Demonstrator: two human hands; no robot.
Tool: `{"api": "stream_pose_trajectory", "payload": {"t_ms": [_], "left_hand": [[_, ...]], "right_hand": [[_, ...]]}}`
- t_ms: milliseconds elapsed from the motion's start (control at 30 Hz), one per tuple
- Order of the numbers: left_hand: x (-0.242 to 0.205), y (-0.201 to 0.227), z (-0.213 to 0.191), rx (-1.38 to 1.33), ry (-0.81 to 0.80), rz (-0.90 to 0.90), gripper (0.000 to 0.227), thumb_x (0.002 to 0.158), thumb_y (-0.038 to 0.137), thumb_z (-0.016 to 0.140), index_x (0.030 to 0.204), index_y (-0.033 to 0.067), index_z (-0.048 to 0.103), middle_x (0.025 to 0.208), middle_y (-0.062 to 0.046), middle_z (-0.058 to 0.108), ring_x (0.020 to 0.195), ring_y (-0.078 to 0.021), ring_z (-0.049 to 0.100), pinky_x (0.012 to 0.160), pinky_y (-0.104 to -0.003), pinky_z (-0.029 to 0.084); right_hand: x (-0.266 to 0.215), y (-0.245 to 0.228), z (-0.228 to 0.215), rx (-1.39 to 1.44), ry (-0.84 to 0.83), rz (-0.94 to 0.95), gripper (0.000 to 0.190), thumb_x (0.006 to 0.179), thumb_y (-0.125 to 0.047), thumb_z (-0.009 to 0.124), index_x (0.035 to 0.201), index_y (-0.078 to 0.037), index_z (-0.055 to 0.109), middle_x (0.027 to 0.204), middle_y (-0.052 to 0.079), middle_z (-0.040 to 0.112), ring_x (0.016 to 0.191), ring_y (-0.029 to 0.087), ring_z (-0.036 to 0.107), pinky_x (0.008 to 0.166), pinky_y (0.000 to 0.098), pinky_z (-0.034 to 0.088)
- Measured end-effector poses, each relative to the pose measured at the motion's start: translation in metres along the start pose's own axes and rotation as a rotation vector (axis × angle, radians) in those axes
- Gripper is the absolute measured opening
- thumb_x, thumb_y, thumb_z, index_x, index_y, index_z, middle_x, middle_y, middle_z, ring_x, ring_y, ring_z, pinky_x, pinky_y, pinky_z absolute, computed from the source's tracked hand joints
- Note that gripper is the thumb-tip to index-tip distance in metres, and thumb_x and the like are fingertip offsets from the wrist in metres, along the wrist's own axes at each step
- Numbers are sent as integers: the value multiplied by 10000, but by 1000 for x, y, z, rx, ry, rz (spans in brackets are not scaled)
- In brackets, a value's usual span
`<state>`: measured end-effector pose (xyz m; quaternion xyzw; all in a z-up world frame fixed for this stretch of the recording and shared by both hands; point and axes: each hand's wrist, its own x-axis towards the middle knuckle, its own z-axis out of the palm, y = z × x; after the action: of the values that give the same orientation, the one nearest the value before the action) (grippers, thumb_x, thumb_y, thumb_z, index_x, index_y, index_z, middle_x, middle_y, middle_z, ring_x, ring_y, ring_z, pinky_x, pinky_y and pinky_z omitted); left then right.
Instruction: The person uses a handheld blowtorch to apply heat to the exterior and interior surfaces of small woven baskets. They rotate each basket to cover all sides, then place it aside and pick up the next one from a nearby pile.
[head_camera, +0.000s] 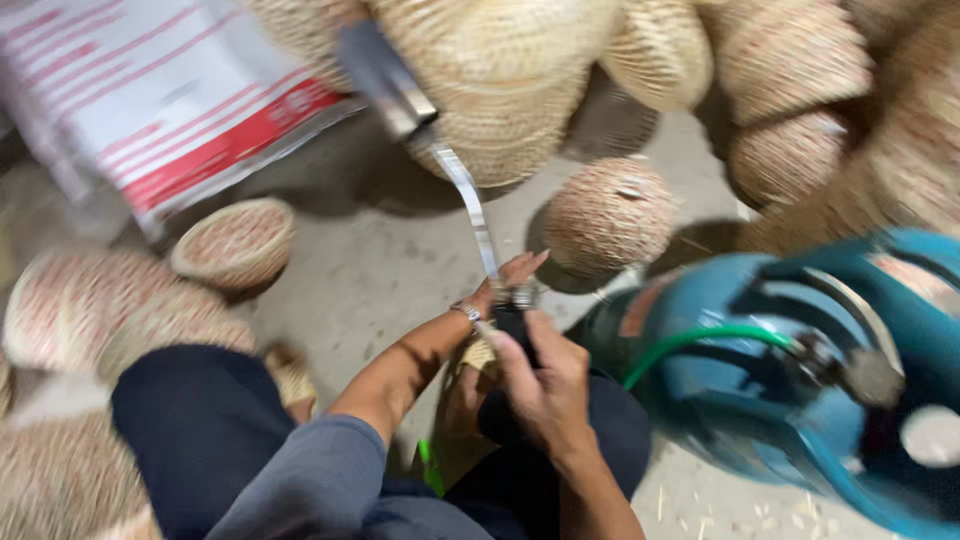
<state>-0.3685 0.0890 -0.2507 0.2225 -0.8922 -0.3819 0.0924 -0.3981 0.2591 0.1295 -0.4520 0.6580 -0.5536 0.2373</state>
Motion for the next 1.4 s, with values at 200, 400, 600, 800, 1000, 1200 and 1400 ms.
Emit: {"api": "stream_pose_trajectory", "payload": {"t_ms": [200, 400, 600, 800, 1000, 1200, 1400], "left_hand": [[-140, -108, -86, 202, 350, -346, 710, 898, 172, 640, 1545, 56, 374, 1583, -252, 358, 1454, -408, 344, 1159, -510, 307], [-203, -117, -234, 765, 738, -642, 758, 849, 136, 662, 1544, 70, 369, 1589, -203, 359, 1506, -440, 264, 1167, -671, 212], [-242, -152, -283, 547, 358, -880, 808, 824, 182, 645, 1560, 114, 319, 1582, -174, 353, 1517, -405, 210, 1143, -678, 184], [-267, -220, -212, 493, 458, -961, 328, 1041, 347, 541, 1145, 50, 634, 1282, -251, 564, 1384, -535, 342, 1142, -701, 153], [-288, -198, -172, 698, 367, -464, 116, 894, 117, 547, 943, 81, 646, 980, -133, 617, 1019, -316, 604, 902, -492, 448], [-261, -141, -242, 932, 343, -323, 51, 838, 132, 595, 875, 119, 630, 965, -88, 616, 995, -277, 596, 930, -428, 476], [-262, -44, -319, 1159, 831, 165, 48, 785, 136, 572, 807, 126, 613, 948, -44, 599, 1044, -248, 593, 970, -406, 477]], "right_hand": [[-6, -8, 10, -69, -58, 27, 134, 962, -97, 694, 1052, 2, 678, 701, 37, 660, 587, 84, 604, 561, 241, 491], [-6, -19, 32, -113, -131, 14, 154, 1023, -87, 663, 904, 5, 630, 676, 27, 633, 577, 73, 578, 554, 233, 462], [0, -25, 58, -146, -167, 35, 123, 1006, -97, 665, 972, 20, 649, 667, 38, 623, 564, 76, 567, 536, 236, 469], [7, -25, 77, -231, -236, 62, 124, 988, -110, 669, 978, 11, 647, 638, 30, 632, 542, 76, 586, 516, 243, 483], [13, -29, 89, -231, -299, 93, 162, 976, -126, 660, 1084, -6, 659, 664, 30, 635, 554, 72, 591, 507, 249, 496], [19, -16, 91, -254, -371, 143, 165, 983, -158, 636, 1069, -22, 674, 664, 54, 638, 552, 96, 602, 492, 274, 512], [28, 2, 86, -377, -445, 254, 188, 952, -207, 643, 1026, -42, 693, 700, 56, 668, 534, 131, 635, 453, 311, 514]]}}
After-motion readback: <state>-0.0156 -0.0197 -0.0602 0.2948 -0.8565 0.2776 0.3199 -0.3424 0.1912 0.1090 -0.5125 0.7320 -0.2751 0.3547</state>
